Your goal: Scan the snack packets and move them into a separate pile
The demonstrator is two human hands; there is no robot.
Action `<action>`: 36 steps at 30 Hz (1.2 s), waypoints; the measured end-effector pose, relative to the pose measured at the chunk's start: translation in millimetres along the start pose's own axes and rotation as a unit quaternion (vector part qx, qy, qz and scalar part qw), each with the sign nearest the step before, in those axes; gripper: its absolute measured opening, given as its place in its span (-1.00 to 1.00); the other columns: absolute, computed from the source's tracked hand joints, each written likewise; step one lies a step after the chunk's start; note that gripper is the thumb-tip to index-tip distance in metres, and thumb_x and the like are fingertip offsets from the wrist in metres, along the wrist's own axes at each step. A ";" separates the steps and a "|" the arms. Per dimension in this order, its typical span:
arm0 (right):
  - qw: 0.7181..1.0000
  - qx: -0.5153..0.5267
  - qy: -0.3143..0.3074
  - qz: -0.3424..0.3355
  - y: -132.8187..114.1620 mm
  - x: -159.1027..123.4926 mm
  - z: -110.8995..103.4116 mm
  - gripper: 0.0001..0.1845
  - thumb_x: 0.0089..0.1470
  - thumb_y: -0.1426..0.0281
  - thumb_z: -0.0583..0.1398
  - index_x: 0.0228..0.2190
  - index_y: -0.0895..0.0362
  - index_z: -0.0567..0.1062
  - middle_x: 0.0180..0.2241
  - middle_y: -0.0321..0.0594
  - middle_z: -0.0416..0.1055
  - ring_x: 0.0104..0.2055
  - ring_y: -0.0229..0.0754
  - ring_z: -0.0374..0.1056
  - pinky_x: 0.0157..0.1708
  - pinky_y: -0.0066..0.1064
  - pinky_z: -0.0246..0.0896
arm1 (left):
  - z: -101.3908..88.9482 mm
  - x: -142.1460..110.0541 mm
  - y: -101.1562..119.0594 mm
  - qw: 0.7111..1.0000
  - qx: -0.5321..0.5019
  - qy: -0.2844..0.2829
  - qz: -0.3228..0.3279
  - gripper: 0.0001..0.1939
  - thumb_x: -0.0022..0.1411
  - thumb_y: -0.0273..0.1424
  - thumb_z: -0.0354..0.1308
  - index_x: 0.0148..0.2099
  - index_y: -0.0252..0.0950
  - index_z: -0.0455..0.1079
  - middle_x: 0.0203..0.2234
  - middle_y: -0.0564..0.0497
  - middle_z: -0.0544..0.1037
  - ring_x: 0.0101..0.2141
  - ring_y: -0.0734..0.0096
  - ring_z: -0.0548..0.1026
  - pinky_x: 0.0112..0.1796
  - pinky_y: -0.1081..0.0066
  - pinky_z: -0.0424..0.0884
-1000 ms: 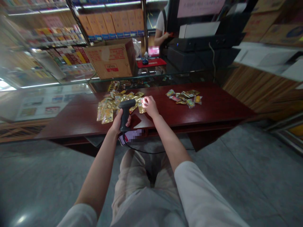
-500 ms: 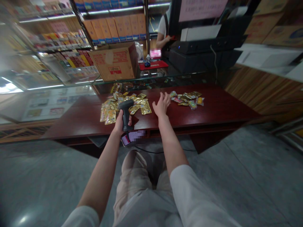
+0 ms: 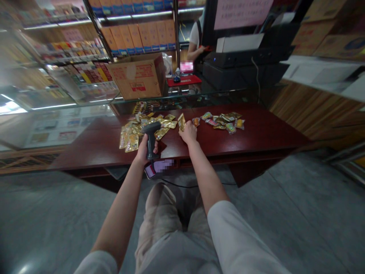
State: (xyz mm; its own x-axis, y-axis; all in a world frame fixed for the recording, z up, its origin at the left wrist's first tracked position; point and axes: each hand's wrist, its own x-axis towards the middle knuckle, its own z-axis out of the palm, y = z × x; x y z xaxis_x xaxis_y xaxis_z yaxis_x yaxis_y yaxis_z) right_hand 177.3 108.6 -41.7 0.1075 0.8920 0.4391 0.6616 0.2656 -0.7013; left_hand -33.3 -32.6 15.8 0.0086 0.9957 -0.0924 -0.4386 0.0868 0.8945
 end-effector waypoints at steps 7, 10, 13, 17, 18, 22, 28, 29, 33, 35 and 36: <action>0.988 0.139 -0.022 -0.058 -16.7 -0.5 -7.0 -0.74 -0.09 0.38 0.23 -0.32 0.01 0.26 -0.35 -0.25 0.43 -0.27 -0.06 0.37 -0.20 -0.24 0.33 | -1.6 0.4 -0.4 1.000 0.001 -0.013 0.001 -0.40 0.29 0.20 0.11 -0.38 -0.28 0.29 -0.67 0.12 0.39 -0.76 0.57 0.28 -0.70 0.50 0.22; 0.979 0.174 -0.076 -0.070 -25.0 -4.2 -8.6 -0.70 -0.13 0.32 0.27 -0.34 0.02 0.27 -0.37 -0.30 0.42 -0.30 -0.10 0.35 -0.22 -0.27 0.31 | -2.2 1.2 -0.7 1.000 0.001 -0.019 0.003 -0.41 0.29 0.19 0.12 -0.36 -0.28 0.30 -0.66 0.11 0.40 -0.76 0.56 0.28 -0.70 0.50 0.20; 0.972 0.199 -0.105 -0.069 -26.7 -5.2 -10.7 -0.69 -0.14 0.30 0.27 -0.34 0.03 0.28 -0.36 -0.29 0.43 -0.30 -0.10 0.35 -0.24 -0.26 0.32 | -3.2 2.1 -1.1 1.000 0.001 -0.029 0.008 -0.42 0.29 0.18 0.13 -0.36 -0.27 0.28 -0.67 0.12 0.39 -0.77 0.57 0.27 -0.71 0.50 0.20; 0.967 0.204 -0.132 -0.073 -25.5 -4.3 -11.3 -0.70 -0.14 0.33 0.27 -0.34 0.03 0.29 -0.32 -0.23 0.47 -0.28 -0.06 0.37 -0.22 -0.21 0.36 | -3.5 1.9 -1.0 0.999 0.006 -0.040 0.002 -0.41 0.26 0.20 0.15 -0.37 -0.26 0.27 -0.69 0.13 0.36 -0.76 0.57 0.27 -0.70 0.51 0.19; 0.967 0.201 -0.135 -0.075 -25.5 -4.2 -10.8 -0.70 -0.13 0.34 0.27 -0.33 0.03 0.29 -0.31 -0.22 0.47 -0.27 -0.06 0.38 -0.20 -0.20 0.37 | -3.4 1.7 -1.0 0.999 0.006 -0.039 -0.002 -0.40 0.26 0.21 0.15 -0.36 -0.27 0.27 -0.69 0.13 0.36 -0.76 0.58 0.27 -0.70 0.51 0.18; 0.979 0.164 -0.108 -0.057 -26.6 -4.1 -9.1 -0.67 -0.06 0.39 0.25 -0.21 0.08 0.33 -0.21 -0.12 0.47 -0.18 -0.03 0.42 -0.09 -0.19 0.38 | -2.6 1.6 -1.3 1.000 -0.001 -0.026 -0.009 -0.39 0.26 0.23 0.13 -0.34 -0.28 0.29 -0.69 0.14 0.35 -0.76 0.58 0.26 -0.71 0.51 0.16; 0.995 -0.004 0.088 0.036 -21.7 -2.6 -23.2 -0.27 0.08 0.48 0.17 0.28 0.23 0.16 0.28 0.29 0.18 0.33 0.14 0.18 0.27 0.05 0.10 | -2.4 3.0 -1.5 0.999 -0.038 -0.014 -0.016 -0.39 0.28 0.22 0.11 -0.31 -0.29 0.31 -0.66 0.12 0.40 -0.75 0.58 0.28 -0.70 0.51 0.18; 0.990 -0.045 0.116 0.062 -20.7 -2.9 -26.2 -0.24 0.08 0.48 0.18 0.30 0.25 0.16 0.35 0.34 0.06 0.41 0.21 0.06 0.32 0.14 -0.01 | -2.5 3.1 -1.6 0.999 -0.043 -0.011 -0.017 -0.39 0.28 0.22 0.11 -0.31 -0.29 0.31 -0.66 0.12 0.40 -0.75 0.57 0.28 -0.70 0.50 0.18; 0.984 -0.134 0.092 0.067 -19.1 -6.1 -30.3 -0.36 0.11 0.46 0.18 0.24 0.25 0.33 0.40 0.30 0.01 0.48 0.24 -0.13 0.38 0.25 -0.25 | -3.2 2.5 -2.4 0.998 -0.051 0.002 -0.020 -0.38 0.28 0.22 0.11 -0.32 -0.29 0.32 -0.66 0.11 0.39 -0.75 0.57 0.28 -0.70 0.49 0.17; 0.989 -0.144 0.003 0.018 -18.9 -7.8 -28.0 -0.51 0.16 0.44 0.14 0.13 0.20 0.46 0.33 0.19 0.20 0.44 0.16 -0.01 0.40 0.22 -0.30 | -3.3 1.9 -2.7 0.999 -0.048 0.005 -0.022 -0.38 0.27 0.23 0.11 -0.33 -0.29 0.32 -0.67 0.11 0.38 -0.75 0.56 0.29 -0.70 0.50 0.15; 0.988 -0.153 -0.033 0.011 -18.6 -8.2 -26.7 -0.56 0.17 0.41 0.14 0.08 0.21 0.50 0.30 0.18 0.26 0.43 0.16 0.03 0.41 0.23 -0.33 | -3.2 1.6 -2.8 0.999 -0.046 0.006 -0.021 -0.38 0.27 0.23 0.11 -0.34 -0.29 0.32 -0.68 0.11 0.38 -0.75 0.56 0.29 -0.70 0.50 0.15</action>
State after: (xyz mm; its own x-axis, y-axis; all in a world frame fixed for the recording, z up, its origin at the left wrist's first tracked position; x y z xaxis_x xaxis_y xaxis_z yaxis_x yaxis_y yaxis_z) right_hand 184.0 86.6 -17.3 0.0819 0.9207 0.3817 0.8537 0.1328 -0.5036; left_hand -34.9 -31.3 11.8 0.0173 0.9908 -0.1346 -0.5186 0.1240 0.8460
